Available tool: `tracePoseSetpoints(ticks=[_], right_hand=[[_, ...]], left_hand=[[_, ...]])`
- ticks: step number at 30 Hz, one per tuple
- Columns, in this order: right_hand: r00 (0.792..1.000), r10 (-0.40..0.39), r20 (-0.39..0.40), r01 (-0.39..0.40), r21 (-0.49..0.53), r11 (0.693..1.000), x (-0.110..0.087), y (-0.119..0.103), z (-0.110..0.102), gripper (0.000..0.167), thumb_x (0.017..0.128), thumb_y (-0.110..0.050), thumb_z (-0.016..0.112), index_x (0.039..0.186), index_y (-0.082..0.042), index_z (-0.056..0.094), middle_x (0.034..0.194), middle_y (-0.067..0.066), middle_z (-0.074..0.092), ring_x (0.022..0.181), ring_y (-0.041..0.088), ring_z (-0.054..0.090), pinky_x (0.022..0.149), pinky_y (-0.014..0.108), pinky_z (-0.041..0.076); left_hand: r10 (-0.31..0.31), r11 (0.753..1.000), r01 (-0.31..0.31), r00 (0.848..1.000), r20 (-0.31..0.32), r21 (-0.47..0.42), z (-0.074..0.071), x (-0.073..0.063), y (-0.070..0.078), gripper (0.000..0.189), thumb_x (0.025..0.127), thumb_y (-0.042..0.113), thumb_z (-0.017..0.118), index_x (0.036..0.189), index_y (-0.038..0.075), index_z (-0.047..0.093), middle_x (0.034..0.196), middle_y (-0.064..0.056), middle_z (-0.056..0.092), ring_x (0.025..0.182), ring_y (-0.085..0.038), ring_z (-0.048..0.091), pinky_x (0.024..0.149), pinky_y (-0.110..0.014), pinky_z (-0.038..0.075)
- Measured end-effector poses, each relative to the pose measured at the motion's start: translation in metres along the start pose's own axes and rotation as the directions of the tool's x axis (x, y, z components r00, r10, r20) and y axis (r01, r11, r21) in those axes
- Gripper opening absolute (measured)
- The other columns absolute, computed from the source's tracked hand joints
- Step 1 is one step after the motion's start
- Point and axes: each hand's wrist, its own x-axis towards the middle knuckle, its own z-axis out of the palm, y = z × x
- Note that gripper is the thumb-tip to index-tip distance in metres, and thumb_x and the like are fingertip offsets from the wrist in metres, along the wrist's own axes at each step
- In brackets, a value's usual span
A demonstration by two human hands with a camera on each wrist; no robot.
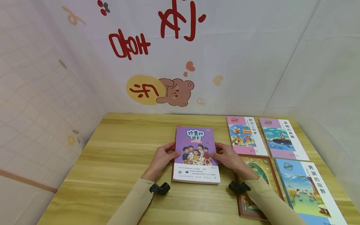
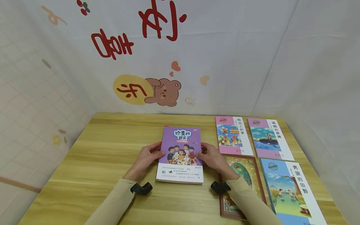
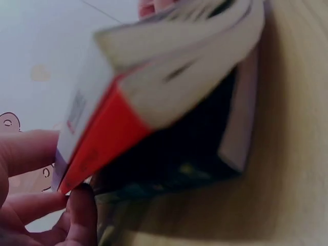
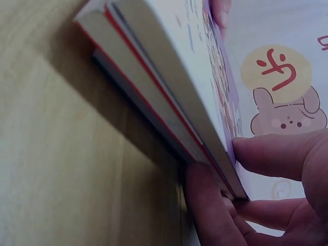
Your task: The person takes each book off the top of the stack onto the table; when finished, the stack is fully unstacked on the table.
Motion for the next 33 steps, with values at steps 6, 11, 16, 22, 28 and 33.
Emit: tracePoseSetpoints(ticks=[6,11,16,22,28,33], right_hand=[[1.000,0.000,-0.008,0.000,-0.016,1.000,-0.001,-0.003,-0.001,0.057,0.099,-0.015,0.069,0.147,0.010,0.049,0.121,0.021,0.068,0.108,0.033,0.067,0.084,0.039,0.058],[1.000,-0.016,0.001,0.016,0.002,1.000,-0.002,-0.003,-0.003,0.057,0.099,-0.013,0.069,0.146,0.011,0.049,0.118,0.022,0.066,0.103,0.031,0.067,0.079,0.038,0.059],[0.999,0.024,0.031,-0.027,0.096,0.995,-0.001,-0.003,-0.002,0.060,0.101,-0.010,0.066,0.150,0.013,0.042,0.120,0.025,0.062,0.101,0.030,0.067,0.076,0.037,0.062],[0.996,0.083,0.034,-0.086,0.098,0.991,0.000,-0.004,-0.001,0.060,0.103,-0.014,0.064,0.154,0.008,0.040,0.128,0.025,0.059,0.103,0.029,0.066,0.079,0.039,0.062],[0.999,0.027,0.037,-0.028,0.017,0.999,0.003,-0.003,0.000,0.064,0.099,-0.008,0.067,0.157,0.002,0.040,0.119,0.020,0.062,0.097,0.027,0.064,0.075,0.034,0.060],[0.999,-0.007,0.047,0.012,-0.108,0.994,0.003,-0.003,0.001,0.062,0.098,-0.011,0.070,0.156,-0.006,0.046,0.117,0.016,0.064,0.093,0.024,0.063,0.072,0.032,0.055]], left_hand=[[0.053,0.994,-0.059,0.996,0.069,0.088,-0.002,-0.001,0.000,0.066,0.096,0.006,0.072,0.154,-0.004,0.043,0.132,-0.021,0.064,0.115,-0.029,0.066,0.097,-0.037,0.055],[0.063,0.990,-0.073,0.994,0.084,0.119,-0.004,0.000,0.002,0.063,0.096,0.005,0.071,0.154,-0.002,0.045,0.129,-0.020,0.065,0.110,-0.027,0.068,0.096,-0.037,0.056],[0.026,0.996,-0.031,0.998,0.056,0.087,-0.008,0.001,0.004,0.057,0.096,0.001,0.069,0.149,-0.006,0.050,0.121,-0.018,0.068,0.101,-0.022,0.069,0.088,-0.030,0.057],[0.008,0.995,-0.013,0.998,0.056,0.101,-0.017,-0.003,0.011,0.051,0.099,-0.001,0.061,0.148,-0.005,0.049,0.125,-0.024,0.068,0.098,-0.029,0.072,0.082,-0.038,0.061],[0.003,0.968,-0.020,0.997,0.071,0.252,-0.030,-0.011,0.014,0.052,0.101,0.007,0.062,0.151,0.004,0.047,0.130,-0.023,0.066,0.099,-0.029,0.071,0.075,-0.041,0.061],[-0.034,0.977,0.012,0.994,0.101,0.212,-0.042,-0.015,0.016,0.053,0.105,0.007,0.056,0.155,0.006,0.040,0.116,-0.021,0.072,0.089,-0.027,0.072,0.069,-0.037,0.060]])
